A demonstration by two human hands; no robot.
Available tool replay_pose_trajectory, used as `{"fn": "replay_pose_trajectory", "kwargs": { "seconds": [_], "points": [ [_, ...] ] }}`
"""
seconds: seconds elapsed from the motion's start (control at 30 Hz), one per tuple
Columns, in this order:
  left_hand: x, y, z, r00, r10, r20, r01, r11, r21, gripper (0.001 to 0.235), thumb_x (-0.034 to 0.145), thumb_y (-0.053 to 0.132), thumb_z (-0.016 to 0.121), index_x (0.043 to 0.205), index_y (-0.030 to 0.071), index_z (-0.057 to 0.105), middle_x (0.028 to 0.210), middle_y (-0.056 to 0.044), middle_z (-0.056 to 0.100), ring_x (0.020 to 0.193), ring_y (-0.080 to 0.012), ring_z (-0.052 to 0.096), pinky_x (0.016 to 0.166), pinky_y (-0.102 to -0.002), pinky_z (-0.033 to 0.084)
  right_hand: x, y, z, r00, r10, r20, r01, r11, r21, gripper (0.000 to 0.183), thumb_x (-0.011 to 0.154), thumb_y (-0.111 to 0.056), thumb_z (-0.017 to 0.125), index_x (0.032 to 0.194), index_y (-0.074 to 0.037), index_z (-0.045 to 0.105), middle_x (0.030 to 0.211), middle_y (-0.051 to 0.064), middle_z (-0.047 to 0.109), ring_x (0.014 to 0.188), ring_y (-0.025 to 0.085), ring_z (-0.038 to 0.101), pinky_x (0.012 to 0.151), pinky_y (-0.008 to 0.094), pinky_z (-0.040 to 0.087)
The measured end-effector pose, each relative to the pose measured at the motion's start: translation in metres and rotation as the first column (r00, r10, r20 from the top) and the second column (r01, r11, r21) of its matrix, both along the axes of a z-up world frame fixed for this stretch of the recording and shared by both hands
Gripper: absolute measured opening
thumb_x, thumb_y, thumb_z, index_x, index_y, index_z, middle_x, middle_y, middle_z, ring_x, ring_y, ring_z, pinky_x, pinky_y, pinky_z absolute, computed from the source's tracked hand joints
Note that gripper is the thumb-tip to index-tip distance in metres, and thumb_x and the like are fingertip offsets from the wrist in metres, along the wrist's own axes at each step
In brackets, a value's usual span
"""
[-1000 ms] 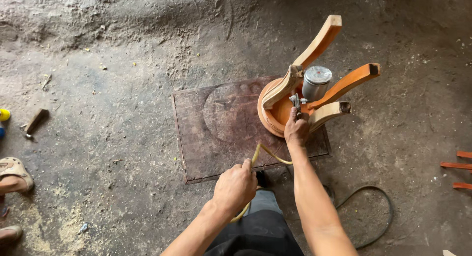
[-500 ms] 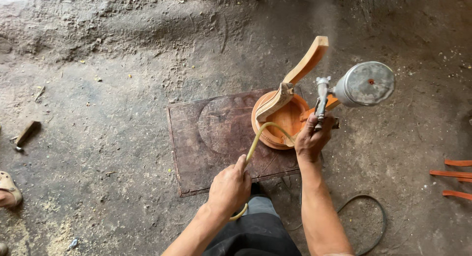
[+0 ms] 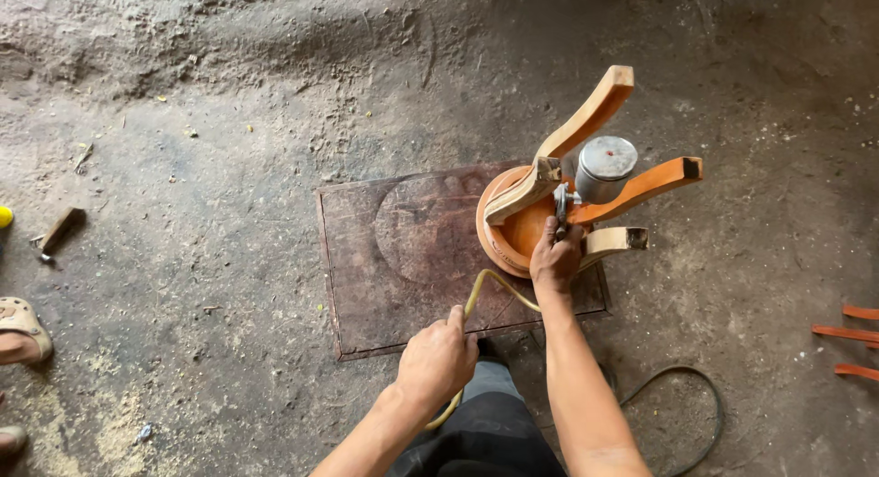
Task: The person varnishes a wooden stool using a spray gun, covering the underside, legs, and seat surface.
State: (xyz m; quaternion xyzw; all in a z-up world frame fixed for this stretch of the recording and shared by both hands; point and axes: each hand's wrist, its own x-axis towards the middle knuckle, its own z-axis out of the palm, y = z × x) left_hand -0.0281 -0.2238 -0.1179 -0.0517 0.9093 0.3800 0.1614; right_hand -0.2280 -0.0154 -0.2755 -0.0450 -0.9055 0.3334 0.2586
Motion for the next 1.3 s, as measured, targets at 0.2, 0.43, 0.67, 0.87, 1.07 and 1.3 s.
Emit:
{"fn": "replay_pose_trajectory", "kwargs": {
  "seconds": [0.2,0.43,0.67,0.87,1.07,1.3],
  "points": [
    [-0.002,0.0,-0.009,1.0,-0.003,0.029,0.003,1.0,0.013,0.051,0.094,0.028,0.063,0.129,-0.008,0.052,0.089,-0.026,0.071,0.082,-0.0437,0.07,0.076,-0.053,0.056,-0.019,-0.002,-0.027,0.948,-0.11,0.299,0.122,0.992,-0.022,0.053,0.103,-0.05,0.059,0.108,0.002,0.056,0.098,0.026,0.071,0.09,0.047,0.069,0.074,0.053,0.052],
    [0.0,-0.006,-0.012,0.998,0.06,0.006,-0.06,0.998,0.004,0.054,0.094,0.027,0.062,0.136,-0.006,0.05,0.088,-0.027,0.071,0.081,-0.0438,0.071,0.075,-0.053,0.056,0.006,-0.013,0.022,0.993,-0.017,0.113,0.029,0.994,-0.109,0.046,0.107,-0.043,0.054,0.114,0.003,0.055,0.093,0.021,0.07,0.08,0.037,0.069,0.068,0.047,0.053],
    [0.042,-0.033,-0.012,0.969,0.245,-0.033,-0.242,0.966,0.088,0.045,0.092,0.028,0.062,0.131,0.006,0.059,0.088,-0.025,0.073,0.083,-0.044,0.071,0.075,-0.053,0.056,0.102,0.008,0.109,0.932,0.302,-0.199,-0.34,0.919,-0.199,0.036,0.111,-0.035,0.046,0.115,-0.001,0.059,0.083,0.007,0.061,0.068,0.014,0.058,0.06,0.036,0.049],
    [0.077,-0.02,-0.018,0.974,0.225,-0.006,-0.224,0.97,0.1,0.045,0.092,0.031,0.063,0.13,0.006,0.061,0.091,-0.026,0.072,0.087,-0.0454,0.07,0.079,-0.055,0.055,0.174,0.035,0.11,0.902,0.402,-0.157,-0.412,0.91,-0.04,0.042,0.115,-0.042,0.049,0.117,0.0,0.055,0.094,0.01,0.063,0.079,0.024,0.062,0.069,0.04,0.052],
    [0.094,0.005,-0.025,0.992,0.119,0.04,-0.124,0.981,0.15,0.051,0.091,0.031,0.065,0.129,-0.002,0.057,0.094,-0.029,0.071,0.092,-0.0468,0.068,0.083,-0.055,0.054,0.173,0.042,0.031,0.933,0.309,0.184,-0.284,0.947,-0.147,0.04,0.104,-0.043,0.055,0.112,-0.004,0.057,0.081,0.017,0.067,0.073,0.032,0.069,0.064,0.043,0.052],
    [0.099,0.024,-0.055,0.991,0.136,-0.005,-0.133,0.979,0.155,0.049,0.091,0.03,0.068,0.122,-0.007,0.059,0.094,-0.031,0.07,0.092,-0.0479,0.068,0.083,-0.054,0.054,0.148,0.046,-0.04,0.931,0.324,0.17,-0.327,0.945,-0.008,0.039,0.106,-0.043,0.059,0.107,-0.004,0.059,0.087,0.022,0.067,0.08,0.044,0.067,0.068,0.049,0.05]
  ]
}}
